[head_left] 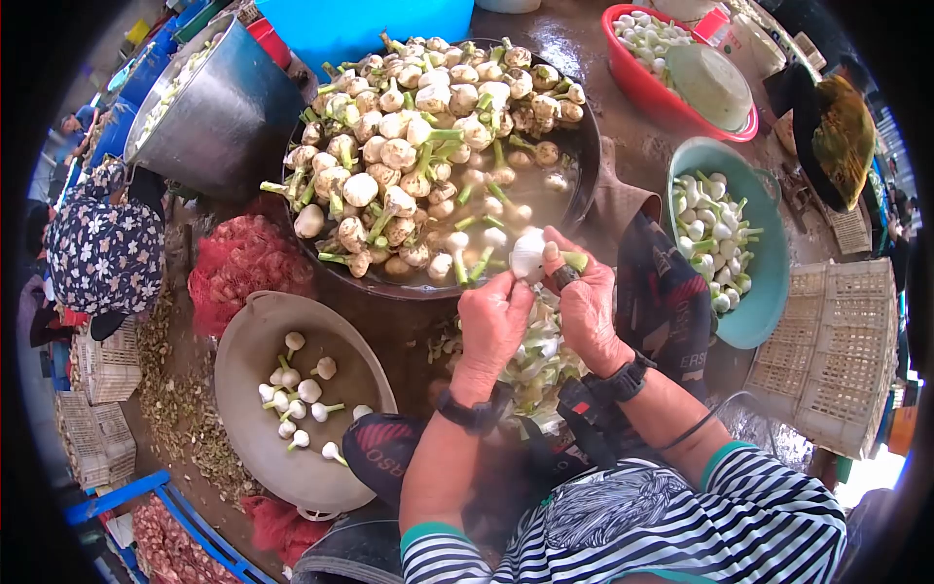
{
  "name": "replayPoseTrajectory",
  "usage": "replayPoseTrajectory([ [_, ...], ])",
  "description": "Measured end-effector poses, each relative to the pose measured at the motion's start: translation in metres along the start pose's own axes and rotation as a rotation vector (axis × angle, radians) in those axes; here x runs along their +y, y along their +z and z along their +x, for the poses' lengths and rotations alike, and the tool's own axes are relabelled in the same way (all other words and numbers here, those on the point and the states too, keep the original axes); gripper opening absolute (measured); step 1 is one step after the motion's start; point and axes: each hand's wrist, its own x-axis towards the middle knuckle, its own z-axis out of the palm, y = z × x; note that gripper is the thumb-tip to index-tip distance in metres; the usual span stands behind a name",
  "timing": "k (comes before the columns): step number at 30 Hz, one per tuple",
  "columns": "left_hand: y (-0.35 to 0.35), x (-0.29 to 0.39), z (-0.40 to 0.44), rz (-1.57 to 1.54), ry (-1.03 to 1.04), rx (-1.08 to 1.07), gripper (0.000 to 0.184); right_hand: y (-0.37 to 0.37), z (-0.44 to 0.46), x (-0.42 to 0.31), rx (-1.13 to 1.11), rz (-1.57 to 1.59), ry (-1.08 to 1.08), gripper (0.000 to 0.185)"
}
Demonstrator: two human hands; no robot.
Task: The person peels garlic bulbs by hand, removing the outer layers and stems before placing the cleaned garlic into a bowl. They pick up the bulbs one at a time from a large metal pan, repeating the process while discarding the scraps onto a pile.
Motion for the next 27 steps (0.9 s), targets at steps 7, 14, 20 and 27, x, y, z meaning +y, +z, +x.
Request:
replayPoseTrajectory([
  [7, 0.002, -0.023, 0.003, -0.44, -0.353, -0.007, 0.021, -0.029, 0.03, -0.024, -0.06, 0.464, 0.41, 0.05],
  [14, 0.012, 0.003, 0.0, -0.247, -0.171, 0.07, 0.017, -0.022, 0.029, -0.011, 0.062, 0.242, 0.479, 0.048],
  [20, 0.007, 0.002, -0.001, 0.153, -0.007, 0.161, 0.018, 0.008, 0.012, -0.002, 0.113, 0.144, 0.372, 0.034],
  [27, -0.003, -0.006, 0.009, 0.294, 0.142, 0.229, 0.015, 0.004, 0.006, 0.009, 0.052, 0.141, 0.471, 0.035],
])
